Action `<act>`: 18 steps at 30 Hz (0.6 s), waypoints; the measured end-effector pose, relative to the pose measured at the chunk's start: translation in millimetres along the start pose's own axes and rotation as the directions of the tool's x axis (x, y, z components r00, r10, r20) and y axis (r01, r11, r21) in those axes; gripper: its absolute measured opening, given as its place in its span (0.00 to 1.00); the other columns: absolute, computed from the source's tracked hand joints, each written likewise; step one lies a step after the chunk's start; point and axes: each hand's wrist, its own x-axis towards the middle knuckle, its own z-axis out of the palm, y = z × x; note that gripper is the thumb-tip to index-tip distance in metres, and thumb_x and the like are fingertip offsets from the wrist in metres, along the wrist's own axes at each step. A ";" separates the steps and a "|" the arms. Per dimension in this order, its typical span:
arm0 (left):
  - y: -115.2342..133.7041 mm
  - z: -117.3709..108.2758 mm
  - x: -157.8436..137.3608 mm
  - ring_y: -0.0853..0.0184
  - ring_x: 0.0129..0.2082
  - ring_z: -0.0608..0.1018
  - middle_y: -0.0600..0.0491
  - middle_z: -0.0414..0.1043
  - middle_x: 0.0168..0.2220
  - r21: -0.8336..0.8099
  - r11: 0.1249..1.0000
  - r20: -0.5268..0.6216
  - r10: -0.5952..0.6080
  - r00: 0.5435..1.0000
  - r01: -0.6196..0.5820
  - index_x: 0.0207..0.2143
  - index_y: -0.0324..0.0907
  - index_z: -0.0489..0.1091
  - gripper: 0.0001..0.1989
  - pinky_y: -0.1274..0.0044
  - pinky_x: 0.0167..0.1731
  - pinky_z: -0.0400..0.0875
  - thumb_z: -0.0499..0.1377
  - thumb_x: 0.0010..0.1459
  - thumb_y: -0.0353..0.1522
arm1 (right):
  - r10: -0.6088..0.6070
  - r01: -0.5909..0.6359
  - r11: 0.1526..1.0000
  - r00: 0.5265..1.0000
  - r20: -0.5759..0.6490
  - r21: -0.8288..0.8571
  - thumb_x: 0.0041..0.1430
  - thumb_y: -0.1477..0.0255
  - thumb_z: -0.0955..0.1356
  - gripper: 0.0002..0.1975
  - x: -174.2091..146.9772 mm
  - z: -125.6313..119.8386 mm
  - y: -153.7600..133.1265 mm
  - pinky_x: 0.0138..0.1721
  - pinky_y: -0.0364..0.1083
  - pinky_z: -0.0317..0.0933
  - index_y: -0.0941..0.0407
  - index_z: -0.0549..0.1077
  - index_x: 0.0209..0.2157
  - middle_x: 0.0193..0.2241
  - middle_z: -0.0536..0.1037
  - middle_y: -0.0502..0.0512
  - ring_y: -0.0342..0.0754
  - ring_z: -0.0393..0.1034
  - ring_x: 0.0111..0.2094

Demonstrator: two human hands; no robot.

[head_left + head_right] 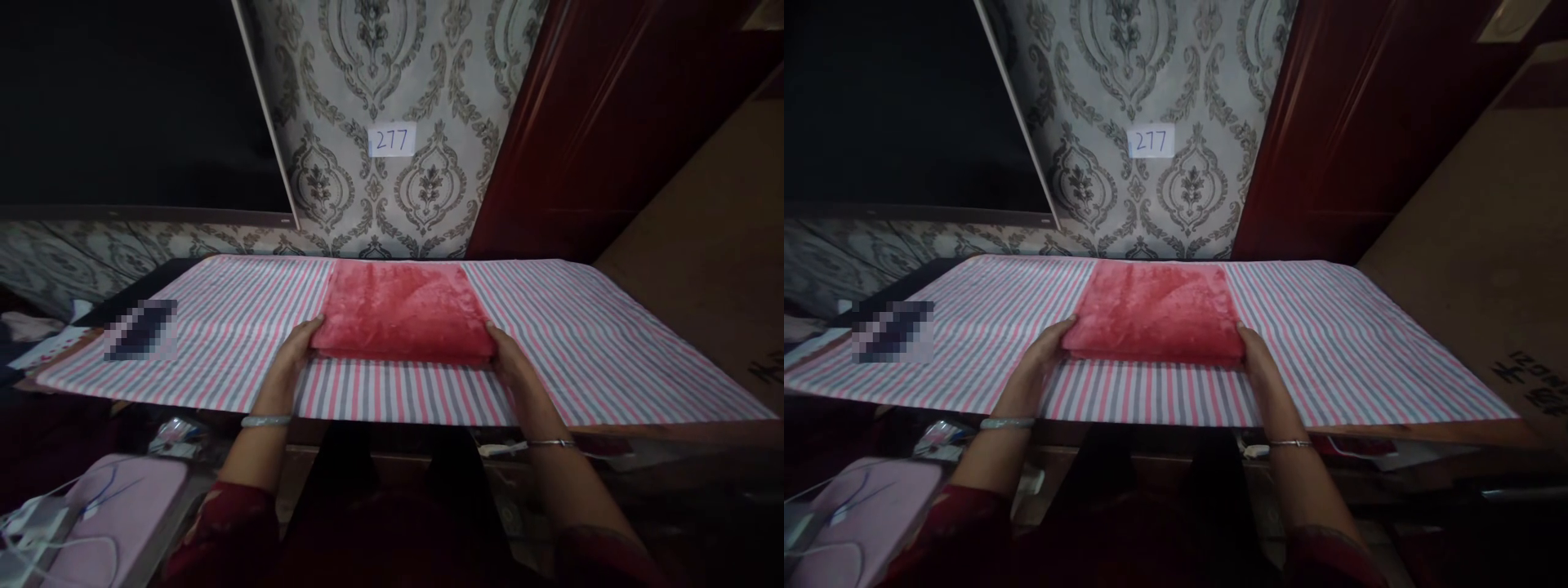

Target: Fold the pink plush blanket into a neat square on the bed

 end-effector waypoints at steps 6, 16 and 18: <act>12.0 12.1 17.3 0.60 0.30 0.82 0.47 0.80 0.29 -0.085 0.996 0.060 0.011 0.998 -0.006 0.37 0.40 0.75 0.16 0.74 0.29 0.76 0.65 0.57 0.44 | -0.024 0.023 1.000 0.993 0.116 0.007 0.64 0.61 0.65 0.13 14.7 10.8 -17.6 0.29 0.45 0.71 0.56 0.76 0.37 0.25 0.81 0.55 0.50 0.77 0.27; -5.6 0.7 38.1 0.57 0.41 0.81 0.50 0.79 0.37 0.298 0.913 -0.179 0.339 0.924 -0.278 0.52 0.42 0.69 0.24 0.69 0.41 0.76 0.67 0.54 0.36 | -0.469 0.393 0.819 0.879 -0.093 -0.418 0.52 0.63 0.68 0.14 34.7 4.0 13.1 0.47 0.52 0.71 0.55 0.74 0.39 0.38 0.83 0.58 0.55 0.77 0.41; -11.9 -4.0 38.3 0.57 0.41 0.81 0.50 0.78 0.37 0.330 0.904 -0.174 0.341 0.924 -0.272 0.51 0.41 0.69 0.23 0.69 0.42 0.76 0.67 0.54 0.36 | -0.480 0.404 0.804 0.874 -0.073 -0.436 0.52 0.62 0.68 0.15 34.5 1.0 17.3 0.46 0.52 0.71 0.55 0.74 0.39 0.38 0.83 0.58 0.55 0.77 0.41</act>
